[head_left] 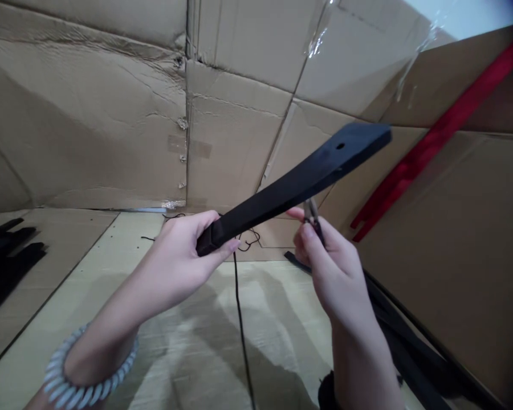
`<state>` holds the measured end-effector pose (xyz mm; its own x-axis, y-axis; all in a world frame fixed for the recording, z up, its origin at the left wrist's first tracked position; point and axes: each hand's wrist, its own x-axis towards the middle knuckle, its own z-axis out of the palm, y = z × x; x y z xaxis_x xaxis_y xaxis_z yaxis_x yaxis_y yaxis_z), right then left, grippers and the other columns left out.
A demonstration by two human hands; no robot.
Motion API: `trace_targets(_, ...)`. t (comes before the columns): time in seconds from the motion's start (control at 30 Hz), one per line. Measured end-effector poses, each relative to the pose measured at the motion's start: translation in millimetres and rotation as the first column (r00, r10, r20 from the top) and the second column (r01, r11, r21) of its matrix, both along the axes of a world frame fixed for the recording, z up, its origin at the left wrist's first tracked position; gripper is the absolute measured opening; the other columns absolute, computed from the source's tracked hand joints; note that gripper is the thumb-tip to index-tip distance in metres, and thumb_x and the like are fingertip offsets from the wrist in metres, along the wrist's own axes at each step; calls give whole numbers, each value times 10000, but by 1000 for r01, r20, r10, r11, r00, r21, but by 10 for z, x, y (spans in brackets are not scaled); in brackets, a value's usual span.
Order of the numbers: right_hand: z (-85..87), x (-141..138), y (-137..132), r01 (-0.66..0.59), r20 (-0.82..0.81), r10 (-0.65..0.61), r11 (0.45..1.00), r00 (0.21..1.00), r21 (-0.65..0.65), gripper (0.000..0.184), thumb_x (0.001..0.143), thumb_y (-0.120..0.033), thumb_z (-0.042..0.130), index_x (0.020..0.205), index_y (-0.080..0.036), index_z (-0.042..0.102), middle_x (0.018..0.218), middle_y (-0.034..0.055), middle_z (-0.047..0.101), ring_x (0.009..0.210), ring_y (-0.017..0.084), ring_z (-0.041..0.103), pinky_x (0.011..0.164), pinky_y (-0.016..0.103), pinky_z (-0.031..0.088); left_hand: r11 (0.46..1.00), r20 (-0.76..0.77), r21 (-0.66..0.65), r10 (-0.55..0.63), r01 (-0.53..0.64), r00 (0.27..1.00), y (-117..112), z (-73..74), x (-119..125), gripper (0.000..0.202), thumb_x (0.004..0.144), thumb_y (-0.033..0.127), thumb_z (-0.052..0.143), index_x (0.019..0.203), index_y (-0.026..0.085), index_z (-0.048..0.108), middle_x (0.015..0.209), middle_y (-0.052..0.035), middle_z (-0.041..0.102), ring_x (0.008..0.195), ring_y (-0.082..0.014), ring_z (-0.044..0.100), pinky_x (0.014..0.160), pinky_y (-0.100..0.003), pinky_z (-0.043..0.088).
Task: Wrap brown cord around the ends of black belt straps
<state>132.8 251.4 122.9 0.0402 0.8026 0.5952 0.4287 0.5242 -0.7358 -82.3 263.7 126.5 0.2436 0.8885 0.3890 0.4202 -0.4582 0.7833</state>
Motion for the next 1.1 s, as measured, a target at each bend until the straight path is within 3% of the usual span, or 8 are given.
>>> trace_targets(0.1, 82, -17, -167, -29, 371, 12, 999, 929, 39, 331, 973, -423, 452, 1143, -207, 636, 862, 32, 677, 733, 149, 614, 619, 258, 432, 1000, -17, 13, -28, 28, 999, 13, -37, 20, 294, 843, 437, 581, 687, 201, 500, 580, 65, 431, 531, -102, 405, 475, -221, 288)
trace_targets(0.23, 119, -100, -331, -37, 570, 1, 998, 822, 52, 230, 959, -399, 506, 986, -190, 597, 728, -12, 647, 595, 117, 572, 546, 229, 405, 998, -15, 29, -52, 53, 999, 4, -61, 16, 286, 848, 430, 567, 685, 204, 503, 592, 62, 436, 550, -109, 411, 484, -229, 297)
trace_targets(0.3, 109, -134, -359, -27, 601, -44, 994, 798, 108, 224, 951, -401, 533, 884, -196, 595, 691, -25, 628, 560, 105, 545, 526, 222, 384, 998, -21, 31, -55, 55, 998, -15, -59, 16, 235, 837, 370, 573, 683, 205, 509, 589, 65, 448, 551, -108, 415, 484, -228, 302)
trace_targets(0.43, 82, -168, -359, 7, 625, -196, 956, 756, 292, 234, 921, -412, 587, 850, -192, 631, 744, -1, 656, 616, 123, 586, 569, 235, 396, 996, -34, 36, -76, 77, 997, -49, -44, 36, 132, 798, 245, 572, 683, 208, 517, 589, 74, 479, 553, -101, 440, 484, -220, 312)
trace_targets(0.83, 12, -274, -386, 47, 625, -470, 821, 623, 569, 257, 923, -344, 587, 834, -136, 709, 694, 17, 690, 571, 158, 617, 530, 286, 380, 997, -224, 54, -46, 59, 973, -40, -70, 100, 50, 787, 246, 534, 795, 241, 584, 763, 39, 662, 711, -176, 607, 623, -284, 406)
trace_targets(0.93, 9, -270, -353, 39, 641, -473, 821, 605, 569, 284, 934, -350, 567, 781, -155, 707, 629, -2, 666, 535, 158, 602, 515, 295, 363, 995, -248, 64, -57, 75, 967, -35, -85, 105, 48, 802, 240, 529, 789, 246, 575, 769, 46, 663, 721, -173, 610, 633, -284, 409)
trace_targets(1.1, 0, -253, -341, -31, 643, -397, 836, 655, 547, 227, 901, -277, 622, 715, -162, 682, 557, -33, 603, 488, 121, 537, 513, 277, 349, 992, -272, 75, -73, 97, 959, -25, -98, 87, 64, 814, 242, 527, 791, 240, 587, 766, 43, 670, 707, -168, 610, 628, -280, 413)
